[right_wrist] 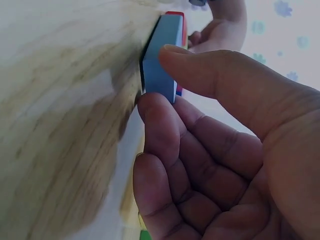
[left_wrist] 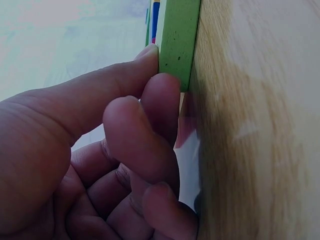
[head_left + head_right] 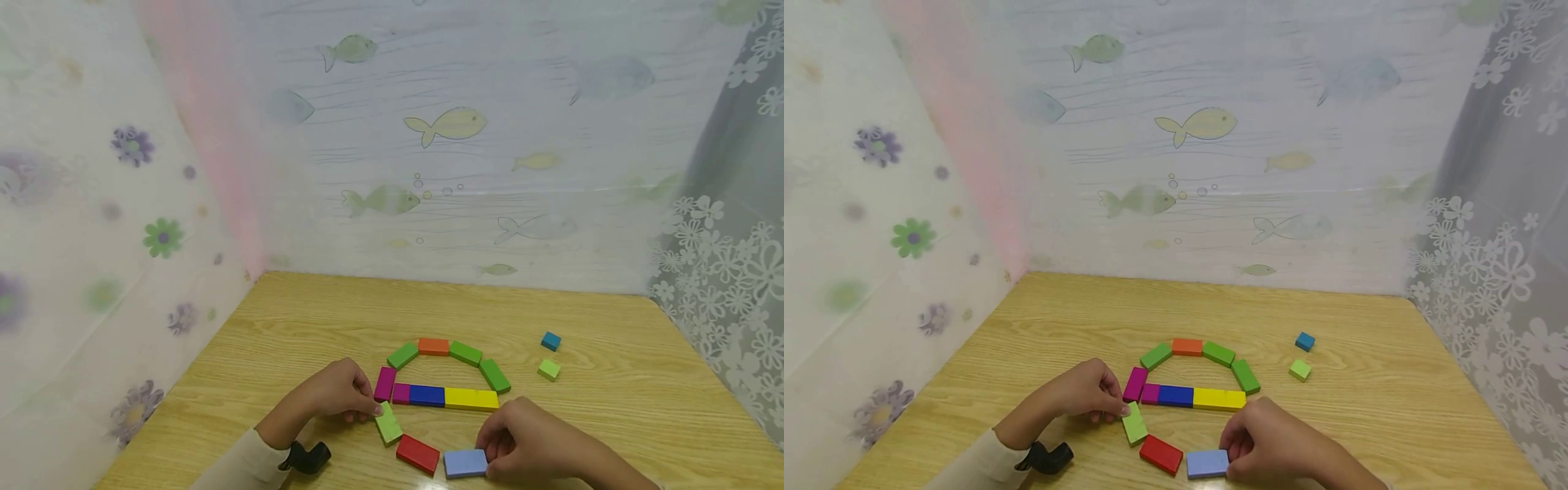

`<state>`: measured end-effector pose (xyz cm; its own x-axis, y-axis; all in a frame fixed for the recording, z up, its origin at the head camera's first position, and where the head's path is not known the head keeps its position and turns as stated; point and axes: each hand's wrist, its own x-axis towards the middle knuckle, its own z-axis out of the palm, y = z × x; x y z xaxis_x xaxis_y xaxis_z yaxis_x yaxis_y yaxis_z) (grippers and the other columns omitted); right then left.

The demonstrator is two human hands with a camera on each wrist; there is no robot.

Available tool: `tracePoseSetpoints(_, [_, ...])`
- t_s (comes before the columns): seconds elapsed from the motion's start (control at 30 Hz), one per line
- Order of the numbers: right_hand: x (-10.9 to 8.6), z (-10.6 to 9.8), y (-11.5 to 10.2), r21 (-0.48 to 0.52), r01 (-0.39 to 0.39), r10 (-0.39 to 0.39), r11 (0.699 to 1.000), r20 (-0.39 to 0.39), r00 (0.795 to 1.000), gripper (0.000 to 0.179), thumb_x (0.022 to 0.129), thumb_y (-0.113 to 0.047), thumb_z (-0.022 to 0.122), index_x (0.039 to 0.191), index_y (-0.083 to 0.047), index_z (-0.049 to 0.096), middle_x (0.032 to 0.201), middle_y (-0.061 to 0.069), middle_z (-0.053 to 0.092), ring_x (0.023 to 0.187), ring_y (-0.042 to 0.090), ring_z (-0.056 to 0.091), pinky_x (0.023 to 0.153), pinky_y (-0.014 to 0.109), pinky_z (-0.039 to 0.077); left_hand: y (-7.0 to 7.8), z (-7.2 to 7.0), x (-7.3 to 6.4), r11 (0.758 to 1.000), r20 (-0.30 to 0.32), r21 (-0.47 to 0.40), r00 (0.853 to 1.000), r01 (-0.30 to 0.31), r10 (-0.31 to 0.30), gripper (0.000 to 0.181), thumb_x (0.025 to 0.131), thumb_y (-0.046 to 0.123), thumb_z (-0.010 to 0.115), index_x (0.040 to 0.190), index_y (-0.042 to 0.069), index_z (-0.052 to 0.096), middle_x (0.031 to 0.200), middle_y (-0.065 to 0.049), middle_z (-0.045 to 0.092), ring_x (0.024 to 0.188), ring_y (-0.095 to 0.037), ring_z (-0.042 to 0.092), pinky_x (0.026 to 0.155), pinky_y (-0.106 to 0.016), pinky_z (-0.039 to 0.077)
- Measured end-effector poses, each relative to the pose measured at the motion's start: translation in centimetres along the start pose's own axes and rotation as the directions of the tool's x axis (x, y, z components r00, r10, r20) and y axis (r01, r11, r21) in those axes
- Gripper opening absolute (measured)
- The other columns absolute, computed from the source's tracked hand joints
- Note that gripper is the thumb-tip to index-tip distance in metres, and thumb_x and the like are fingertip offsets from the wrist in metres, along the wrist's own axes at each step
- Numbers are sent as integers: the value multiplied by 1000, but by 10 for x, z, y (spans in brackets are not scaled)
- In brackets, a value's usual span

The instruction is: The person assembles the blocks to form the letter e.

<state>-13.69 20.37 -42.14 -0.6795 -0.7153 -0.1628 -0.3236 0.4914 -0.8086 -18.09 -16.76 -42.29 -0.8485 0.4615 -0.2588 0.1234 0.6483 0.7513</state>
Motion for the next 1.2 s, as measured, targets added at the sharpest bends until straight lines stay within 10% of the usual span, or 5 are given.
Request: tracePoseSetpoints(1.2, [3,7,-3,-11,20,-20,1000,3,1000,12,83,-19,85,91,-22,78,77,-13,70,67,-1,62,61,22,55,-1,0,1,1000,3,-19,1000,-9,9,23,87,28,85,71,14,77,62,1,70,50,-11,59,50,-27,46])
